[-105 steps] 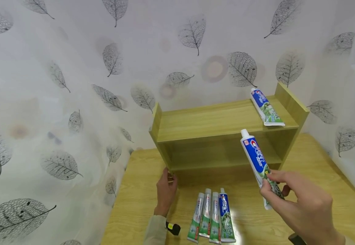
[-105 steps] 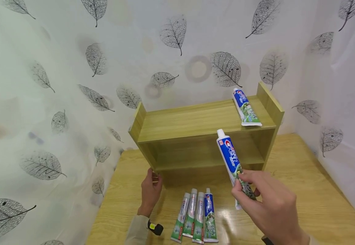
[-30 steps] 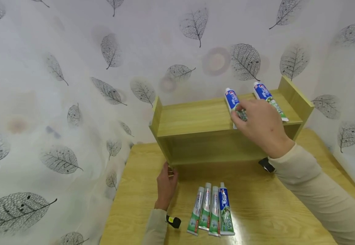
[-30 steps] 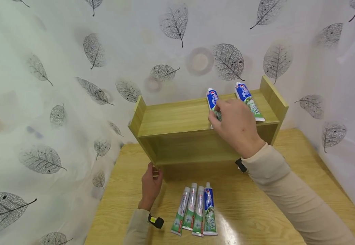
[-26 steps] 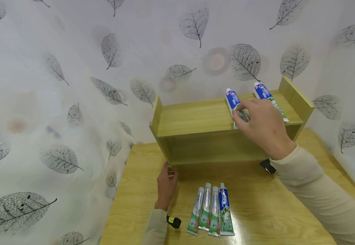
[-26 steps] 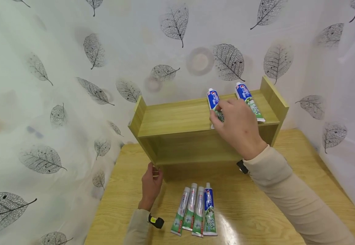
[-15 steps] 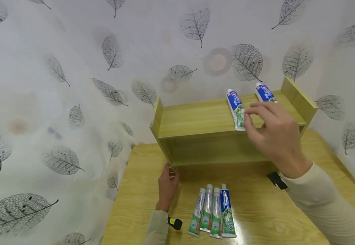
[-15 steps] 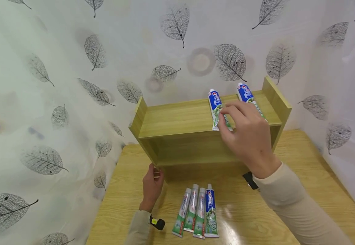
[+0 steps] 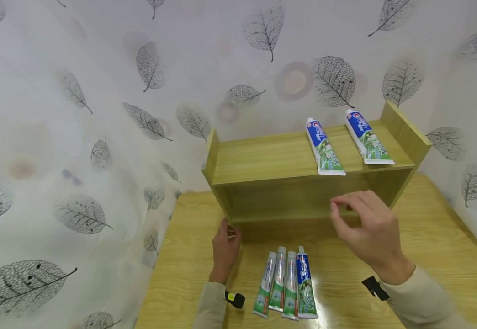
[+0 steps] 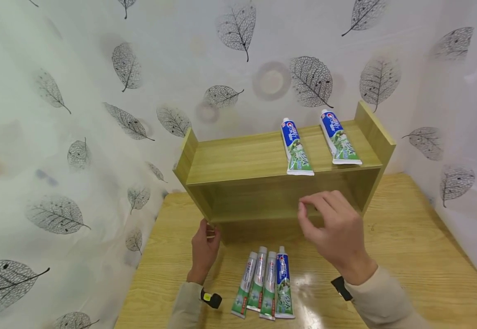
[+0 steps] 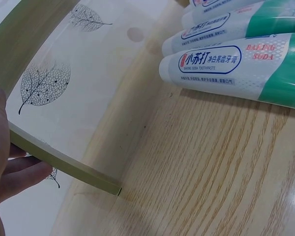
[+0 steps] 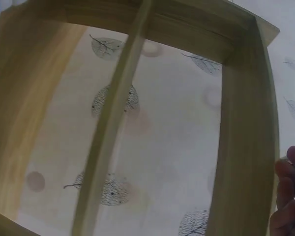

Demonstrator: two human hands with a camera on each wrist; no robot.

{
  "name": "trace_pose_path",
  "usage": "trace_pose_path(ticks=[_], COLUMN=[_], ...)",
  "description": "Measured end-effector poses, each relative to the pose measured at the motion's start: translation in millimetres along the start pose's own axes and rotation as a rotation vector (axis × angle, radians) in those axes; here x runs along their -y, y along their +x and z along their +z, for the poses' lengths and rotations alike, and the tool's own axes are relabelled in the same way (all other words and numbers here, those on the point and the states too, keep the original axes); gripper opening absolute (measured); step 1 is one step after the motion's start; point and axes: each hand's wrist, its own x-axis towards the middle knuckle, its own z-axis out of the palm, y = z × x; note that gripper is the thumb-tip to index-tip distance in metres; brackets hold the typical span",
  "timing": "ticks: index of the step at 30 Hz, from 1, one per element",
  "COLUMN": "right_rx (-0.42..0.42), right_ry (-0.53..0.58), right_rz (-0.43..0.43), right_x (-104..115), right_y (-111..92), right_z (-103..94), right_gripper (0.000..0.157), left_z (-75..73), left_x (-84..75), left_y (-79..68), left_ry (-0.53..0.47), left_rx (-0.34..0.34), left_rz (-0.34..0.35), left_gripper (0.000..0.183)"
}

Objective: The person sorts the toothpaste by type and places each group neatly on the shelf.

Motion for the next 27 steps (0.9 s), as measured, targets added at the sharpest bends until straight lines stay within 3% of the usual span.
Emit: trace_pose_path(ticks=[8, 16, 27], right_rx=[0.204, 0.341, 0.382], right_ry=[0.015, 0.023, 0.036], right_rz=[0.111, 0.172, 0.205], right_x=[3.9, 15.4, 17.3], right_y=[-56.7, -104.0, -127.6], right_z=[26.2, 50.6, 58.1], right_gripper=[0.006, 0.015, 0.019], left_z=[-0.2, 0.3, -1.2], left_x=[-1.4, -0.3, -3.9], left_y=[-1.5, -0.7, 0.0], left_ry=[0.0, 0.019, -0.003], left_rx=[-0.008, -0.015, -0.006], left_rz=[0.007, 0.022, -0.002], left_gripper=[0.033, 0.033, 0.034])
